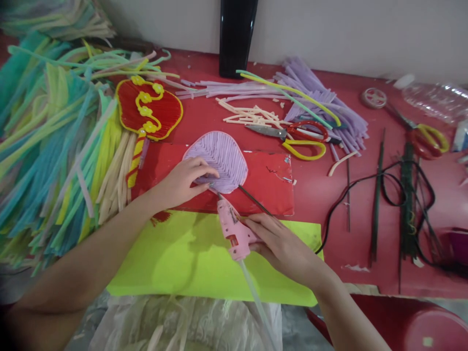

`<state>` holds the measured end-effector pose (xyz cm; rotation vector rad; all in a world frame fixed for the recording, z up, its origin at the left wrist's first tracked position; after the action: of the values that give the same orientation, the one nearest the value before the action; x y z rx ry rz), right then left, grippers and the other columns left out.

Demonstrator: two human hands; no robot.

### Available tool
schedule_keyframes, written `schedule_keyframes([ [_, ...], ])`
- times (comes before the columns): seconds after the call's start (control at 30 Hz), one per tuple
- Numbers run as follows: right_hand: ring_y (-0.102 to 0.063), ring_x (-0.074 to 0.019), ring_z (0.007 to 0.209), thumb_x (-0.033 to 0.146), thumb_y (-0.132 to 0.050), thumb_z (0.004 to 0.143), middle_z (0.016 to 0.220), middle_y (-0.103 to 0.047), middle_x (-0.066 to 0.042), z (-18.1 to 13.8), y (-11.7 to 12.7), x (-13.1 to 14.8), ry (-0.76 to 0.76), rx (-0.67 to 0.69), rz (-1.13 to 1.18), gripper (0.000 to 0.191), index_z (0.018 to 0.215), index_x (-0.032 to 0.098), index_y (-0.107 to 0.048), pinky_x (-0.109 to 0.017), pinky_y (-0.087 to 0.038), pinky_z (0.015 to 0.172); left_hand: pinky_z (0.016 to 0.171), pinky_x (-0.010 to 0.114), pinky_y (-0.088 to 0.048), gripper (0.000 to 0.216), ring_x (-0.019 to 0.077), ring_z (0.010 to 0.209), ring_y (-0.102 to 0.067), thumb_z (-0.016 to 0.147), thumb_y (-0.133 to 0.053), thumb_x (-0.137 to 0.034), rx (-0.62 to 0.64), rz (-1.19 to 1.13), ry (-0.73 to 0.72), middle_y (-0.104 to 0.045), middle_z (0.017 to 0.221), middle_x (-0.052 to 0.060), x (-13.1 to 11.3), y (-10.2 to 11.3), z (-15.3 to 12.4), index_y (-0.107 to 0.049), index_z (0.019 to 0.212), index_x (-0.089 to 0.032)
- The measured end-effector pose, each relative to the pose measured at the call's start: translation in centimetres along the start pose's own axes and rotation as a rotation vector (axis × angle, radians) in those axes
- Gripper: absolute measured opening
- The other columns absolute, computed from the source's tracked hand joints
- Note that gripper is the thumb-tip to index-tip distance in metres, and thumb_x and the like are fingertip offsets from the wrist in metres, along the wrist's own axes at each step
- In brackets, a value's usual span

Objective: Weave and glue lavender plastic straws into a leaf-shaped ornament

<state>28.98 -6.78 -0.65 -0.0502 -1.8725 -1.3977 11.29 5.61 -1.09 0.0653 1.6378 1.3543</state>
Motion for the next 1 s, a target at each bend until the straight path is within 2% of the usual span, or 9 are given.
schedule_keyframes([
  [0.27, -0.063, -0.021, 0.105, 0.021, -0.04, 0.093, 0.118, -0.062, -0.011, 0.01, -0.24, -0.17, -0.017, -0.012, 0.004, 0.046, 0.138, 0.027, -0.043, -0.037, -0.057, 0.086, 0.088, 0.036, -0.044, 0.022, 0.0179, 0.095, -0.055, 0.086, -0.053, -0.016, 0.009, -0.004, -0.004, -0.055, 0.098, 0.004, 0.11, -0.07, 0.02, -0.061, 0.105, -0.023],
  [1.0, -0.063, -0.0196, 0.101, 0.02, -0.04, 0.093, 0.113, -0.061, -0.011, 0.23, -0.11, -0.06, -0.029, -0.019, 0.043, 0.043, 0.135, 0.025, -0.046, -0.035, -0.057, 0.086, 0.089, 0.036, -0.043, 0.023, 0.0182, 0.096, -0.055, 0.085, -0.055, -0.014, 0.006, -0.01, -0.012, -0.055, 0.099, 0.004, 0.08, -0.07, 0.01, -0.061, 0.106, -0.022],
])
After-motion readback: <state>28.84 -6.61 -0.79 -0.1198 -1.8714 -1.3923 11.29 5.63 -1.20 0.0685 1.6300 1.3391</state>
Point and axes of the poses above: each hand's wrist, its own z-axis towards the middle knuckle, its own y-axis out of the back of the hand, x = y × z, the point moved 7 cm from there along z, towards the middle knuckle
